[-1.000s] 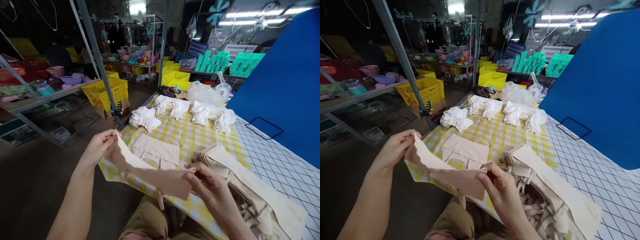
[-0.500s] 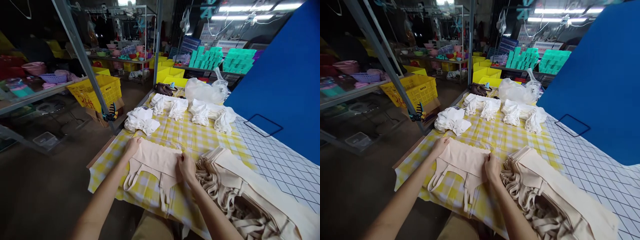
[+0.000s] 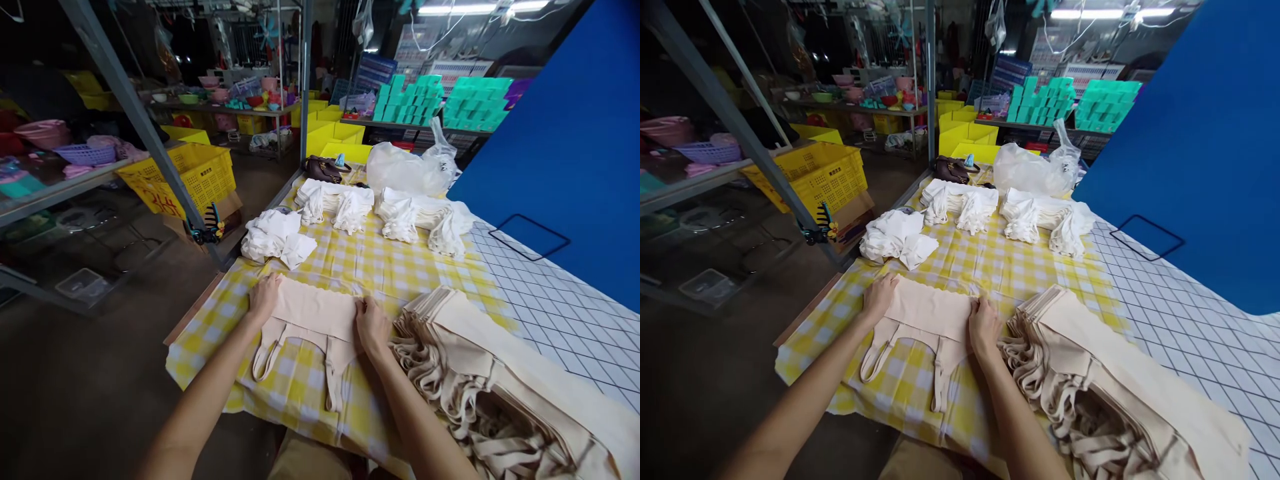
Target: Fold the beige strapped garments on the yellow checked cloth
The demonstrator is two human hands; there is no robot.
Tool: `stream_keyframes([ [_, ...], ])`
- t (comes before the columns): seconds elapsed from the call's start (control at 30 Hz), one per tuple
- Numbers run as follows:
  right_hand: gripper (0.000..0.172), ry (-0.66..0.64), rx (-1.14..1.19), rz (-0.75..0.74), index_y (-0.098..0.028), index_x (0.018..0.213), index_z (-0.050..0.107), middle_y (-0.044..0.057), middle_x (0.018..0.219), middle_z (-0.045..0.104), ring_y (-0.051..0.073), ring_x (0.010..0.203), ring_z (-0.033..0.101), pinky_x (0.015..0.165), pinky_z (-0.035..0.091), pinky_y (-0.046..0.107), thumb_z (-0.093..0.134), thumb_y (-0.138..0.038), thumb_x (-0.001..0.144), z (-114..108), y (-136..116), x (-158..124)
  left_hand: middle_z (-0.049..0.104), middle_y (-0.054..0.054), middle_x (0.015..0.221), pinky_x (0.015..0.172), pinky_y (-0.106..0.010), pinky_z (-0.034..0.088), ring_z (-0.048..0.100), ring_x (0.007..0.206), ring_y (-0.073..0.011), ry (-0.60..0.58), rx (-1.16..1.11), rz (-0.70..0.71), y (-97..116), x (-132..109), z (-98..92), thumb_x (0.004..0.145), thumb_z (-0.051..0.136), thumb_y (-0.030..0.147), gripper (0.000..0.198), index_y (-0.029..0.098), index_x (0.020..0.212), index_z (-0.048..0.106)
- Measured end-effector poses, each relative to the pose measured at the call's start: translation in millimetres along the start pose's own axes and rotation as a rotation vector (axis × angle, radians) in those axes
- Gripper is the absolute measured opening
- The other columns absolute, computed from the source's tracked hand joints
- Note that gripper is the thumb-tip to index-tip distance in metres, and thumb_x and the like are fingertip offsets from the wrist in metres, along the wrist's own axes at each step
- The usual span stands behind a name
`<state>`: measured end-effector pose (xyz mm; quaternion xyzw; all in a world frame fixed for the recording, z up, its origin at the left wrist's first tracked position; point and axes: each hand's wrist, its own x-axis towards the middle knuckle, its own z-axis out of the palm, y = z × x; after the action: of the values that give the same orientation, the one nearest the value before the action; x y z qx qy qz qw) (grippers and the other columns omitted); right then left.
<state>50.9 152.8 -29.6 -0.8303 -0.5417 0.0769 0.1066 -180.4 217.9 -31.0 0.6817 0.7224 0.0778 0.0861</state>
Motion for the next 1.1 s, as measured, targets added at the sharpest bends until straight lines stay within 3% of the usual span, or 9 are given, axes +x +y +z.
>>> stream_keyframes([
  [0.23,0.028,0.031,0.014,-0.008,-0.014,0.102,0.056,0.013,0.098,0.062,0.022,0.084,0.057,0.066,0.035,0.030,0.032,-0.024,0.093,2,-4,-1,0.065,-0.013,0.092,0.061,-0.029,0.041,0.062,0.078,-0.0230,0.030,0.130,0.032,1,-3,0.4,0.093,0.030,0.035,0.033,0.017,0.105,0.055],
  [0.33,0.029,0.085,0.025,-0.017,-0.014,0.113,0.051,0.014,0.107,0.058,0.024,0.094,0.054,0.073,0.037,0.031,0.036,-0.017,0.089,-7,-8,-9,0.060,-0.016,0.099,0.064,-0.032,0.042,0.060,0.082,-0.0254,0.126,0.214,0.055,5,-7,-3.4,0.091,0.033,0.033,0.032,0.014,0.108,0.052],
  [0.43,0.038,0.182,0.133,-0.178,-0.015,0.122,0.045,0.014,0.110,0.055,0.025,0.098,0.051,0.078,0.039,0.035,0.041,-0.015,0.085,-30,-3,-29,0.055,-0.018,0.107,0.076,-0.037,0.040,0.053,0.097,-0.0291,0.296,0.248,0.200,23,-13,-9.4,0.087,0.041,0.026,0.032,0.011,0.113,0.049],
  [0.5,0.036,0.262,0.253,-0.321,-0.017,0.121,0.046,0.012,0.106,0.056,0.025,0.095,0.051,0.077,0.041,0.036,0.040,-0.017,0.085,-51,10,-49,0.055,-0.015,0.106,0.081,-0.038,0.039,0.051,0.100,-0.0283,0.326,0.164,0.339,48,-22,-12.9,0.085,0.043,0.023,0.030,0.012,0.112,0.051],
  [0.6,0.025,0.429,0.458,-0.379,-0.018,0.108,0.053,0.009,0.094,0.058,0.021,0.087,0.053,0.074,0.043,0.033,0.040,-0.019,0.087,-86,47,-78,0.057,-0.011,0.101,0.084,-0.036,0.038,0.052,0.099,-0.0247,0.259,-0.067,0.574,100,-46,-15.3,0.085,0.044,0.021,0.024,0.016,0.105,0.056],
  [0.7,0.018,0.535,0.532,-0.224,-0.019,0.099,0.055,0.005,0.084,0.056,0.017,0.076,0.054,0.065,0.043,0.029,0.043,-0.022,0.086,-112,98,-97,0.059,-0.007,0.093,0.083,-0.035,0.039,0.053,0.093,-0.0221,0.173,-0.260,0.796,156,-82,-15.1,0.085,0.047,0.021,0.018,0.018,0.097,0.060],
  [0.83,0.015,0.575,0.415,-0.039,-0.019,0.090,0.056,0.004,0.080,0.055,0.016,0.071,0.053,0.060,0.041,0.027,0.045,-0.026,0.084,-134,158,-108,0.058,-0.005,0.091,0.082,-0.033,0.041,0.053,0.089,-0.0189,0.075,-0.463,0.998,215,-117,-15.4,0.086,0.046,0.018,0.016,0.018,0.095,0.060],
  [0.97,0.016,0.626,0.285,0.025,-0.018,0.087,0.057,0.004,0.079,0.055,0.016,0.069,0.053,0.059,0.040,0.027,0.042,-0.024,0.083,-143,198,-117,0.054,-0.006,0.100,0.082,-0.027,0.044,0.053,0.092,-0.0158,-0.093,-0.560,1.184,251,-120,-20.5,0.087,0.037,0.010,0.028,0.018,0.105,0.057],
  [1.1,0.018,0.541,0.199,-0.021,-0.019,0.089,0.057,0.006,0.083,0.056,0.017,0.072,0.054,0.059,0.042,0.027,0.040,-0.021,0.085,-140,222,-125,0.052,-0.006,0.105,0.079,-0.023,0.043,0.053,0.091,-0.0143,-0.288,-0.438,1.360,263,-109,-28.3,0.087,0.036,0.010,0.032,0.021,0.109,0.057],
])
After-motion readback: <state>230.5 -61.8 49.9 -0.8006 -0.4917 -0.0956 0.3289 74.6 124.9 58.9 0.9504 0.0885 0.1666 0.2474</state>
